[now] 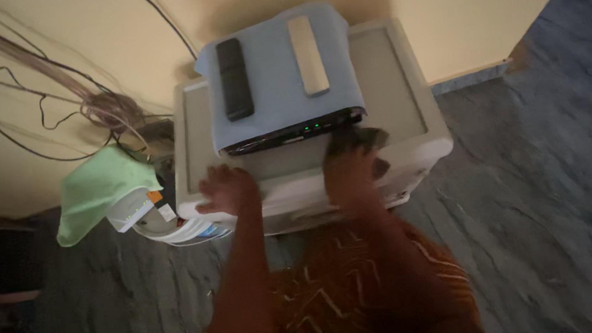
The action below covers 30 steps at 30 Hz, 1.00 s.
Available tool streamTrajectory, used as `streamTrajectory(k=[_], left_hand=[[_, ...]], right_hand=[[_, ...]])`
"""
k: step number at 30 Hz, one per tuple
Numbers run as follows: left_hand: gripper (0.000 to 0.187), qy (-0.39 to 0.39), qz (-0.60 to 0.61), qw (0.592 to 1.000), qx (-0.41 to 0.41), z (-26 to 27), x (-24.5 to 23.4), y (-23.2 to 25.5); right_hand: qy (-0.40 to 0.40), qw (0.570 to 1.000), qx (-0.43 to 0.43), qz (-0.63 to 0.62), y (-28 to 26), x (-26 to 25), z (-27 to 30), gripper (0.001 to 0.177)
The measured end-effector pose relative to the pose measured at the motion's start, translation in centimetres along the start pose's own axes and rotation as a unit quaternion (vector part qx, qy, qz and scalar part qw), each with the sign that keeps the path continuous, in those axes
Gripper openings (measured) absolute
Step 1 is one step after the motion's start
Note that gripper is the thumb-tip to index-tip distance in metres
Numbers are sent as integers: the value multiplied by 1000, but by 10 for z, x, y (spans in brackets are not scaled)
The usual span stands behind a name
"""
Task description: The person wipes the top and front surfaces of a white plastic storage drawer unit with a cloth.
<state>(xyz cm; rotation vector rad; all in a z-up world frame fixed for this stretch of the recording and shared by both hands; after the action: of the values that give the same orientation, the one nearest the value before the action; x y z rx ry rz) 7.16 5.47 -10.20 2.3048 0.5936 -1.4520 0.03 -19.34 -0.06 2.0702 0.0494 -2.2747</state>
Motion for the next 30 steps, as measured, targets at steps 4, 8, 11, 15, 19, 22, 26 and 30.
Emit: streamTrajectory(k=[4, 8, 11, 15, 19, 22, 26, 30], left_hand=[[31, -40, 9, 999, -25, -4, -9, 6], [30, -2, 33, 999, -9, -3, -10, 4], [33, 15, 56, 998, -16, -1, -3, 3], [35, 9, 45, 999, -6, -2, 10, 0], [34, 25, 36, 999, -10, -1, 28, -1], [37, 36, -5, 999, -2, -5, 41, -4], [41, -60, -36, 998, 2, -3, 30, -3], [34, -18, -2, 1000, -1, -2, 23, -1]], right_hand=[[-5, 998, -55, -13, -35, 12, -6, 51], [-3, 993, -117, -24, -69, 18, -10, 57], [63, 984, -157, -50, -86, 19, -10, 65], [110, 978, -159, -72, -95, 12, -7, 69], [51, 983, -141, -104, -72, -2, -7, 55], [30, 986, -106, -123, -40, -8, -4, 46], [17, 990, -36, -133, 11, -9, -5, 36], [15, 989, 45, -138, 60, 4, -16, 30]])
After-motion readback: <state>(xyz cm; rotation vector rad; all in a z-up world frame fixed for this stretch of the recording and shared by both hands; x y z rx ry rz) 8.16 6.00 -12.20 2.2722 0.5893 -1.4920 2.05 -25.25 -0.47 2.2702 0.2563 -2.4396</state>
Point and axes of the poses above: each hand's wrist, its own z-axis away from the middle knuckle, its own x-axis out of the palm, y = z × x, the point moved 1 cm from there along -z, towards the middle knuckle
